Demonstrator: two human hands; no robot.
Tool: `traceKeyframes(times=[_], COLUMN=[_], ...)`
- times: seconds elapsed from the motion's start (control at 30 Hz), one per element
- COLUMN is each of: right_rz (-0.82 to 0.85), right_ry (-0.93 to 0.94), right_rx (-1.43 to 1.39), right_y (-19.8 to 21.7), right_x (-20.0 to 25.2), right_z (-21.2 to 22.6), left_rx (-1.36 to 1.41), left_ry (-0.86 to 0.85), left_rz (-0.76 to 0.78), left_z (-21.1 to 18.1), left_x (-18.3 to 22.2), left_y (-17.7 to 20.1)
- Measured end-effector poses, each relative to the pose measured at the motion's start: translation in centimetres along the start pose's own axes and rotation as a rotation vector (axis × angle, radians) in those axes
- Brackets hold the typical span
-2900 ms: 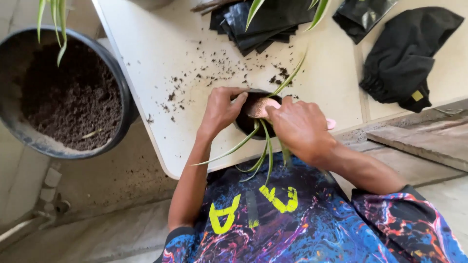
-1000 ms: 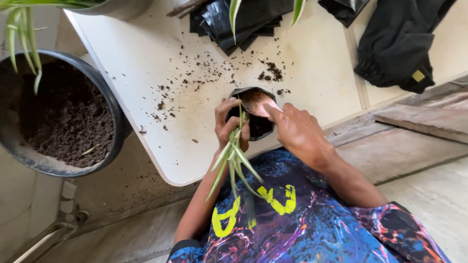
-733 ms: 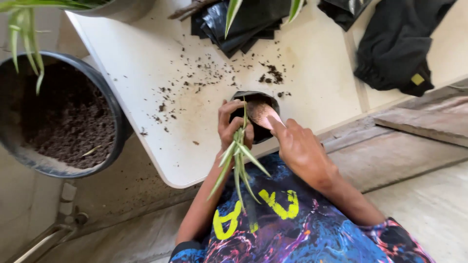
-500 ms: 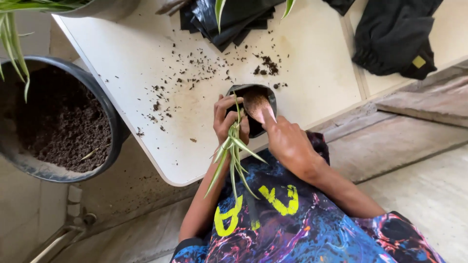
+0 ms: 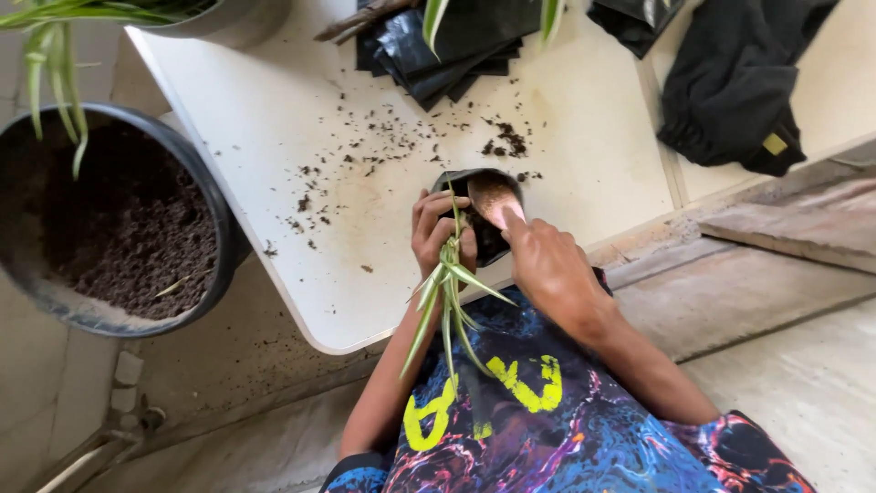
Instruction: Planting spider plants into small plastic bags by filling them with soil using a small scoop.
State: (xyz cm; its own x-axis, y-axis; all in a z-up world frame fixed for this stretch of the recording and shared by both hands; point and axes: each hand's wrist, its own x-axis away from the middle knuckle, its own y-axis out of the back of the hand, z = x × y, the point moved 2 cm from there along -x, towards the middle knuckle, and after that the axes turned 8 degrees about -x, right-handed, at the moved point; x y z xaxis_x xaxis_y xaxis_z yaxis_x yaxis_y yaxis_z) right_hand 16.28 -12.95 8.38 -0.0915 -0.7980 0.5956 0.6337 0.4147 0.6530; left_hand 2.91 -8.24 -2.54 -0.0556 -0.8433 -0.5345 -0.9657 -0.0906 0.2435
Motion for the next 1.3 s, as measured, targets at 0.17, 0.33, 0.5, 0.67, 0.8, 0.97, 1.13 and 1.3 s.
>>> traceKeyframes(times=[0.17,0.33,0.5,0.67,0.8,0.97,1.13,1.3], right_rz=[0.079,0.082,0.159,0.032,0.052,0.119,0.002,0.192], right_ry=[-0.027,0.012,0.070,0.209,0.267,0.261,0.462,0.702], right_rx=[0.034,0.050,0.172,0.387,0.476,0.596,0.833,0.790], right_y=[-0.9,0.7,5.4,8.8,10.5,9.7,8.4,8.0], right_x=[-0.6,1.3,1.7,0.1,-1.2,-3.3,-7.1,-9.3], right_z=[0.0,0.4,0.4,-1.0,0.2,-1.1,-3.2,-1.9], left_rx=[-0.003,-0.011,-0.012,-0.058,0.103,0.081,0.105,0.058], left_ry=[0.013,0.022,0.048,-0.010,0.054,0.055,0.040,-0.054], left_rz=[-0.019,-0.021,0.037,0.175,0.252,0.285,0.270,0.281], left_z=[-0.4,-0.3,-0.2,-0.2,-1.1,-3.1,-2.5,-4.2], left_x=[-0.8,-0.4,-0.4,-2.9,-5.3,-7.6,-6.5,-7.4], left_y=[0.2,0.2,0.0,-0.2,0.0,0.2,0.2,1.0])
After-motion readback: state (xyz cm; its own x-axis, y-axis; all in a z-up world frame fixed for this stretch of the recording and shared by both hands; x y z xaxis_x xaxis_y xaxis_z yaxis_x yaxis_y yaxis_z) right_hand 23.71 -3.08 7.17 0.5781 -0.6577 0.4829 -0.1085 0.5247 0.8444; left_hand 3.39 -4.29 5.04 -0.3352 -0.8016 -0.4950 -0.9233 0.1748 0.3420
